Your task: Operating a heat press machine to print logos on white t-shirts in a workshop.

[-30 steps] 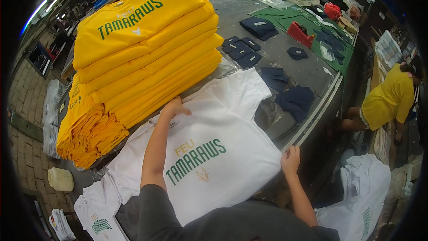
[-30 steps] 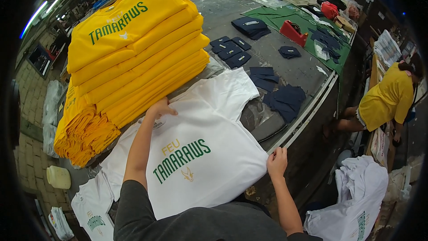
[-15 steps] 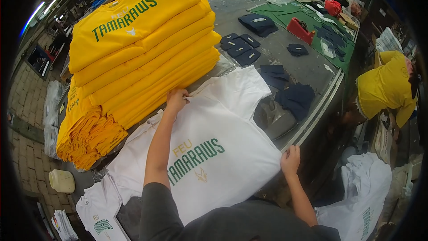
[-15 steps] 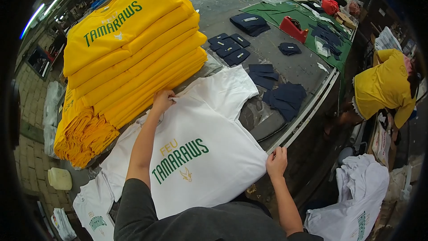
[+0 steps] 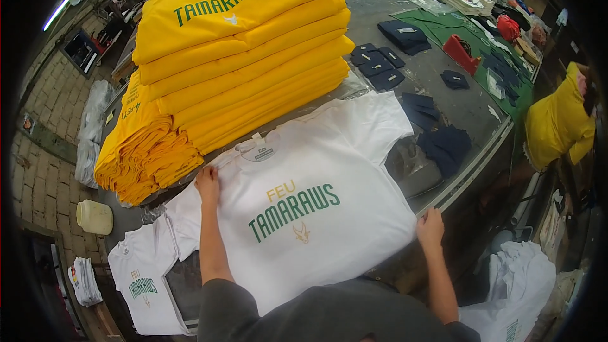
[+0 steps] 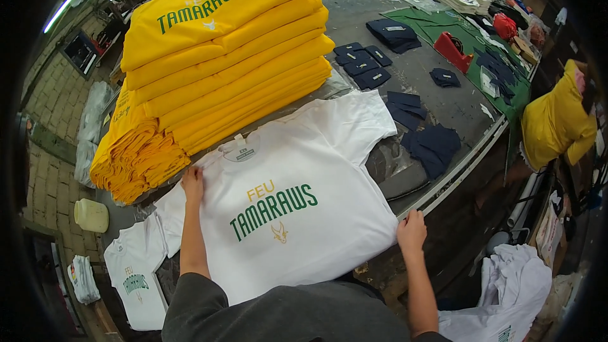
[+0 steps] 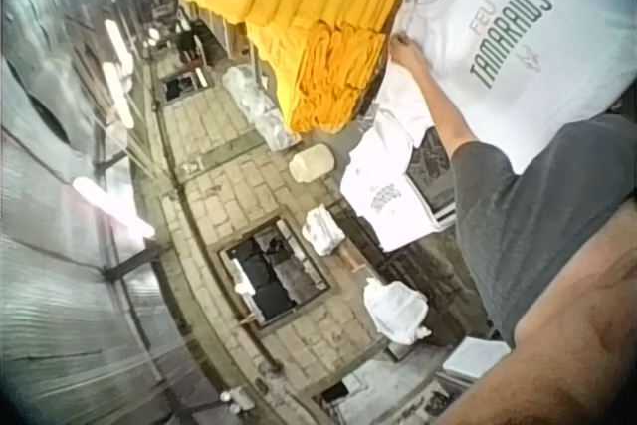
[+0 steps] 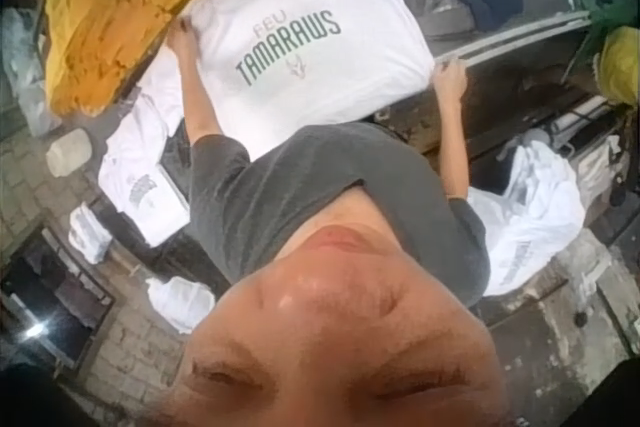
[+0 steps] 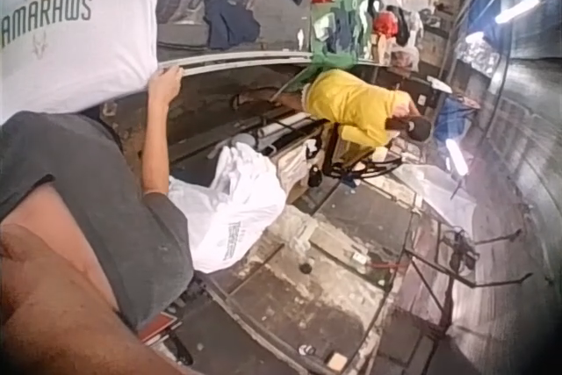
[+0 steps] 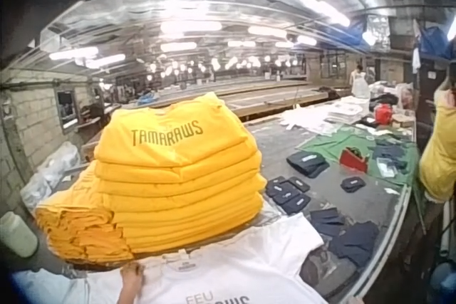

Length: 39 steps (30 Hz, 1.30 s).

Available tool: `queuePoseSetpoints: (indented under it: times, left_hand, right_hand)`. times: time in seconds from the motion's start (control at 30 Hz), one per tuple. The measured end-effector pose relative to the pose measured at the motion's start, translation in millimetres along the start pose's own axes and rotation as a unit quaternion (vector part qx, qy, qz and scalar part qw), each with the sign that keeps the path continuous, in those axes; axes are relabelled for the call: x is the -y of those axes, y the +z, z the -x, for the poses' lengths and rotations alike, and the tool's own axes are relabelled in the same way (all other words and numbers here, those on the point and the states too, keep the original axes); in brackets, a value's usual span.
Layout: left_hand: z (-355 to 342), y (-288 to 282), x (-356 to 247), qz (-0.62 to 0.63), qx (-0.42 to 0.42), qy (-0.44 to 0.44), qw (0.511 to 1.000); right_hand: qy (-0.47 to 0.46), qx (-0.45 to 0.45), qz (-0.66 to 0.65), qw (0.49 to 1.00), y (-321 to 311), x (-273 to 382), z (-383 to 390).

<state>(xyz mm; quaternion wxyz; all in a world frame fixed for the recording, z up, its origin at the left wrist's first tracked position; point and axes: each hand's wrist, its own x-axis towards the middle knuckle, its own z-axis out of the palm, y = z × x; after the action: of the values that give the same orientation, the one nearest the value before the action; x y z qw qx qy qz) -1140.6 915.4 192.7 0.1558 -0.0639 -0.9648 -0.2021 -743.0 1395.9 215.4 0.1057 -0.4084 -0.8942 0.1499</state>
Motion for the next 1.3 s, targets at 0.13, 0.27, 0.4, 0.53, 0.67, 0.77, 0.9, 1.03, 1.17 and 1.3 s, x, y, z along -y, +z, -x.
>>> queuePoseSetpoints:
  times: [0.13,0.27,0.4,0.53,0.67,0.77,0.9,1.03,1.17,1.3]
  left_hand:
    - [-1.5,-25.7,10.5,-0.091,0.079,-0.005,0.993]
    - [-5.1,-46.4,15.2,-0.13,0.107,0.061,0.984]
    - [-8.8,-61.5,27.3,-0.077,0.082,0.085,0.99]
    - [-15.4,-66.6,31.0,0.017,0.091,0.026,0.995]
    - [-11.2,-62.4,30.9,-0.058,0.022,0.068,0.996]
    - [-7.9,-52.5,37.7,-0.12,-0.012,0.082,0.989]
    - [-8.1,-30.3,50.7,-0.151,-0.078,0.133,0.976]
    - [-5.8,-10.7,47.0,-0.189,-0.04,0.057,0.98]
    - [12.5,-9.4,5.0,-0.142,-0.097,0.023,0.985]
    - [89.5,-0.3,-86.6,-0.008,0.043,0.063,0.997]
  right_hand:
    - [-0.061,0.132,-0.02,0.989,-33.8,31.2,-46.5]
    - [-0.245,0.127,-0.21,0.938,-23.1,98.6,-112.3]
    - [-0.305,0.084,-0.19,0.929,30.2,179.8,-180.3]
    - [-0.364,0.021,-0.209,0.907,86.1,238.3,-221.4]
    - [-0.356,0.067,-0.067,0.93,117.2,261.4,-243.0]
    - [-0.328,0.082,0.036,0.941,119.8,265.7,-262.4]
    - [-0.301,-0.006,-0.036,0.953,127.4,256.8,-263.4]
    - [-0.309,-0.025,-0.038,0.95,150.6,251.3,-259.3]
    - [-0.233,-0.074,-0.072,0.967,157.9,261.0,-248.8]
    - [-0.449,-0.196,-0.122,0.863,142.6,260.8,-133.0]
